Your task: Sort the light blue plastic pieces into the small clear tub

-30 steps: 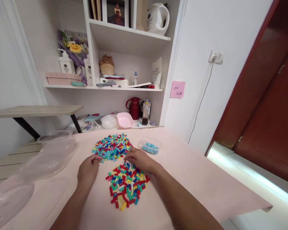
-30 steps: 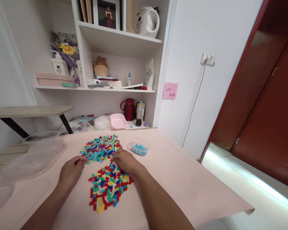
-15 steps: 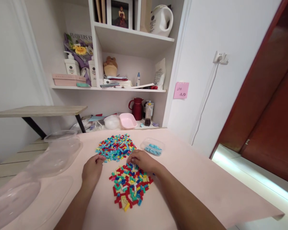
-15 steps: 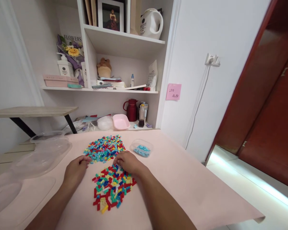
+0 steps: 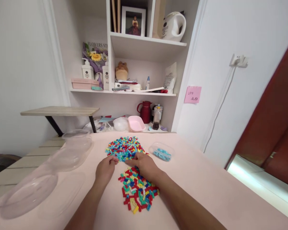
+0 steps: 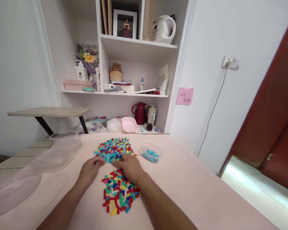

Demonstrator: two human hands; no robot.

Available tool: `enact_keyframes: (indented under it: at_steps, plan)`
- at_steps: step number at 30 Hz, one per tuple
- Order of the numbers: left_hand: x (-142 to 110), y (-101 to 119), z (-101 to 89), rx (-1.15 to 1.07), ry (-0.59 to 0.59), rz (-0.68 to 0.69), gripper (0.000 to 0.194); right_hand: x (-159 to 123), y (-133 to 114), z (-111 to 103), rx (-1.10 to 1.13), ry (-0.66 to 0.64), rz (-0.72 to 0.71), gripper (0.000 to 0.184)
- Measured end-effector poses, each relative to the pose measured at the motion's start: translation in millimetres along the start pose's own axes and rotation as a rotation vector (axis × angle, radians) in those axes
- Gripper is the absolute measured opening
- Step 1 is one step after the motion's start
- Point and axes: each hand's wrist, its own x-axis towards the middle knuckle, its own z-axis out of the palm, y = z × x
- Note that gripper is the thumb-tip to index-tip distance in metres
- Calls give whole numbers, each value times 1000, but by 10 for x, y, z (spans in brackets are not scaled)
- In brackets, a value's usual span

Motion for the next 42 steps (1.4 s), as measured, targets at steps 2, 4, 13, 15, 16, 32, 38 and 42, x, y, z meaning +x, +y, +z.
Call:
enact_keyframes:
  at_steps: [2, 4, 13, 15, 16, 32, 38, 42]
  plan:
    - [7, -17, 26, 5, -18, 47, 27, 2, 4, -16, 3, -7, 17, 25]
    - [11, -23, 45, 20, -37, 92, 27, 3, 48, -40, 3, -15, 9, 25]
    - [-88, 172, 42, 105, -161, 267, 29, -25, 304, -186, 3, -62, 67, 27]
    - [-90, 178, 47, 80, -163, 270, 29, -31, 293, -210, 25, -64, 75, 27]
    - [-85, 172, 52, 56, -157, 263, 28, -32, 284, -218, 29, -63, 79, 27]
    - [-55, 190, -68, -108, 54, -80, 22, 5, 197, -195, 65, -40, 101, 14]
    - [-60, 181, -59, -79, 34, -77, 25, -12, 201, -344, 132, 180, 85, 15]
    - [-50, 157, -53, -76, 29, -66, 26, -38, 323, -470, 194, 362, 152, 16]
